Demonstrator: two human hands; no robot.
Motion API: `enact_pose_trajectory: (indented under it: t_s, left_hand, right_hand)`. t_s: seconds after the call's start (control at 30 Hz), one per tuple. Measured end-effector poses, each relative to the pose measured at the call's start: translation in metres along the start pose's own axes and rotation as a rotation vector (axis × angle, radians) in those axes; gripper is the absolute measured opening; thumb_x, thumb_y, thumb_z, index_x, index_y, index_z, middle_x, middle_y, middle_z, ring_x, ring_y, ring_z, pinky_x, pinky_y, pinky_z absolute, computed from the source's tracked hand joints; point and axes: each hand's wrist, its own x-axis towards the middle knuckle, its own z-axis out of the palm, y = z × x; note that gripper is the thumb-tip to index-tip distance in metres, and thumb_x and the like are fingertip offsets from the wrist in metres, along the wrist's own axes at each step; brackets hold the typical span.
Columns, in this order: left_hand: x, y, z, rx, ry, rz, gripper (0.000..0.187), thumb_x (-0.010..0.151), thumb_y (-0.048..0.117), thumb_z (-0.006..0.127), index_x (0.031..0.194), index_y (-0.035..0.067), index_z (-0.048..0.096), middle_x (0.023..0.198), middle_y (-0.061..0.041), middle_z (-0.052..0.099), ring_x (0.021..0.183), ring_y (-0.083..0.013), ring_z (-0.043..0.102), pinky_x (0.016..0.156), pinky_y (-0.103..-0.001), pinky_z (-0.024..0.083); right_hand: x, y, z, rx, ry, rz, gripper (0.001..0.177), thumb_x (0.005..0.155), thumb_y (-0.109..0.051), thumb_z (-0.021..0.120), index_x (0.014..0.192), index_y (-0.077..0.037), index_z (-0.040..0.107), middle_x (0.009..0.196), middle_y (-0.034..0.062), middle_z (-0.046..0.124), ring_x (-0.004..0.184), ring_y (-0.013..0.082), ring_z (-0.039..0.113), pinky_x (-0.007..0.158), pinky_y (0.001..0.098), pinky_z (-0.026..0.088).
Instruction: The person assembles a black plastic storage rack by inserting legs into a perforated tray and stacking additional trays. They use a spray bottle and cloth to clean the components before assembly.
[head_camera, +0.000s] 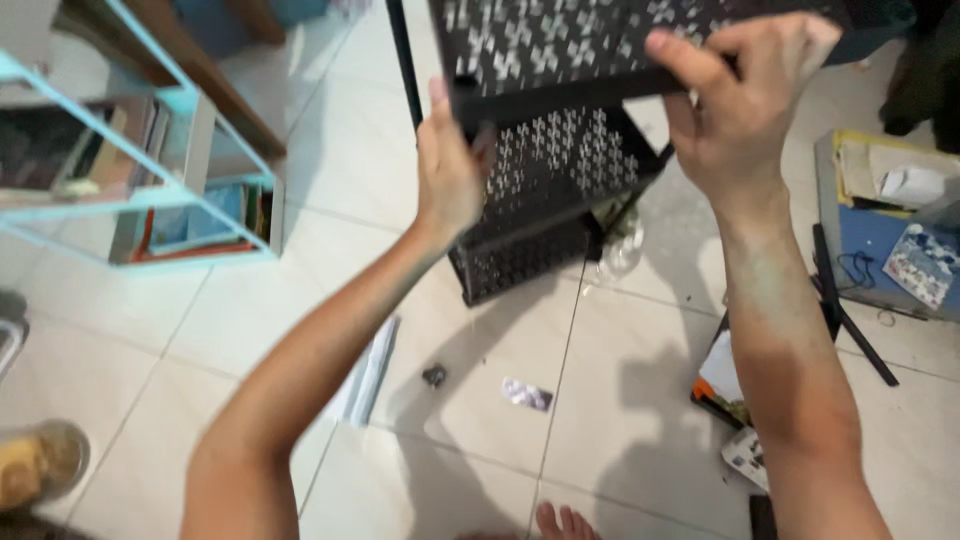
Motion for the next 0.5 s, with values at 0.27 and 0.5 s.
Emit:
enact_pose_trajectory:
  t_s: [0.27, 0.5]
  left_hand:
    - [0.033, -0.068, -0.040, 0.085, 0.168, 0.264, 0.064, 0.119, 0.053, 0.027, 0.085, 0.003, 0.050, 0.069, -0.001, 0.046, 0.060, -0.0118, 0.043, 0.057, -0.028, 0.034]
    - [0.052, -0.123, -0.083, -0.164, 0.010, 0.209, 0.038, 0.125, 0.025, 0.038, 0.095, 0.005, 0.049, 0.071, -0.001, 0.046, 0.055, -0.0125, 0.043, 0.053, -0.028, 0.035]
  right_hand:
    - [-0.077, 0.027, -0.034, 0.233, 0.035, -0.009, 0.020, 0.096, -0.006, 0.078, 0.109, -0.009, 0.063, 0.104, 0.0128, 0.055, 0.097, 0.0356, 0.051, 0.088, 0.0516, 0.037]
    - [-0.168, -0.067, -0.094, 0.497, -0.204, -0.234, 0.027, 0.083, -0.022, 0.080, 0.106, -0.027, 0.068, 0.085, 0.0011, 0.058, 0.073, 0.0205, 0.055, 0.066, 0.0359, 0.042]
